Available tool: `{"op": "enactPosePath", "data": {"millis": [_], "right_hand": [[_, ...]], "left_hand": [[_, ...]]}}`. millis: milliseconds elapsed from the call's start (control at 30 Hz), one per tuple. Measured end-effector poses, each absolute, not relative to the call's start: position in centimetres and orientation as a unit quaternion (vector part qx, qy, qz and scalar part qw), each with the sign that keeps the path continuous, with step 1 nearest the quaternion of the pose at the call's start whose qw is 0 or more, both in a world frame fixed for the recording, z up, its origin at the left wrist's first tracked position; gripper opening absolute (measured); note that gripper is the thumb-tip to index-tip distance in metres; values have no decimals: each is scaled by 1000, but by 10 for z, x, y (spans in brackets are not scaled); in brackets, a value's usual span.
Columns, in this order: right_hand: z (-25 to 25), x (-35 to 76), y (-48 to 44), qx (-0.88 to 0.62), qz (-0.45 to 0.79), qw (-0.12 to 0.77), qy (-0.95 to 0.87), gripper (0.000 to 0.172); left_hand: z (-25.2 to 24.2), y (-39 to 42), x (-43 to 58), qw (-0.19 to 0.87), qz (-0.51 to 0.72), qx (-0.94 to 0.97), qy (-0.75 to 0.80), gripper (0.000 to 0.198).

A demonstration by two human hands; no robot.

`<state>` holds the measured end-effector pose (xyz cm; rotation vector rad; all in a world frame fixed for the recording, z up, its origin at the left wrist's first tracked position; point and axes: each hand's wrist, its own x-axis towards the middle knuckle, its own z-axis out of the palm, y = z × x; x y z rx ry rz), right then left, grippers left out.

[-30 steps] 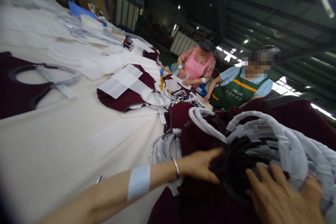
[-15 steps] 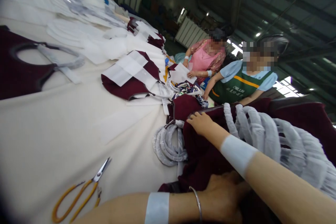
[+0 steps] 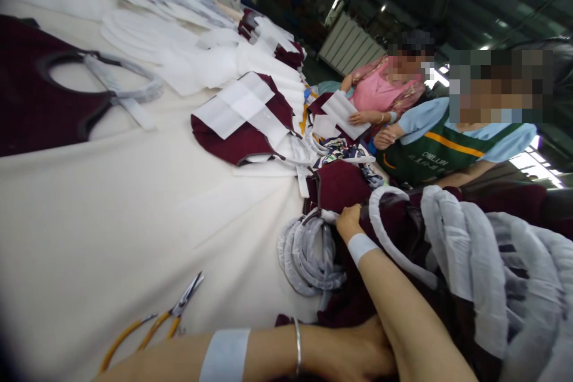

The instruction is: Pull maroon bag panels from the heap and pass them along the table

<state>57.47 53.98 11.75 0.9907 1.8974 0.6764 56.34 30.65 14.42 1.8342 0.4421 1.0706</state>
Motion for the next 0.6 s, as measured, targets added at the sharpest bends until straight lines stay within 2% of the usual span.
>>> {"op": "enactPosePath", "data": {"millis": [67, 133, 267, 433, 600], "right_hand": [[126, 583, 535, 393, 282, 421, 767, 42], [138, 592, 527, 364, 287, 405, 788, 41], [167, 609, 510, 320, 288, 376, 820, 39], [201, 636, 494, 360, 310, 317, 821, 39], [224, 666, 476, 387, 312, 281, 821, 36]], "left_hand": [[125, 305, 535, 505, 482, 701, 146, 54], [101, 306, 513, 544, 506, 640, 197, 51], [60, 304, 493, 534, 469, 608, 353, 53], [41, 286, 507, 540, 434, 634, 343, 52], [37, 285, 536, 558, 424, 622, 349, 76]]}}
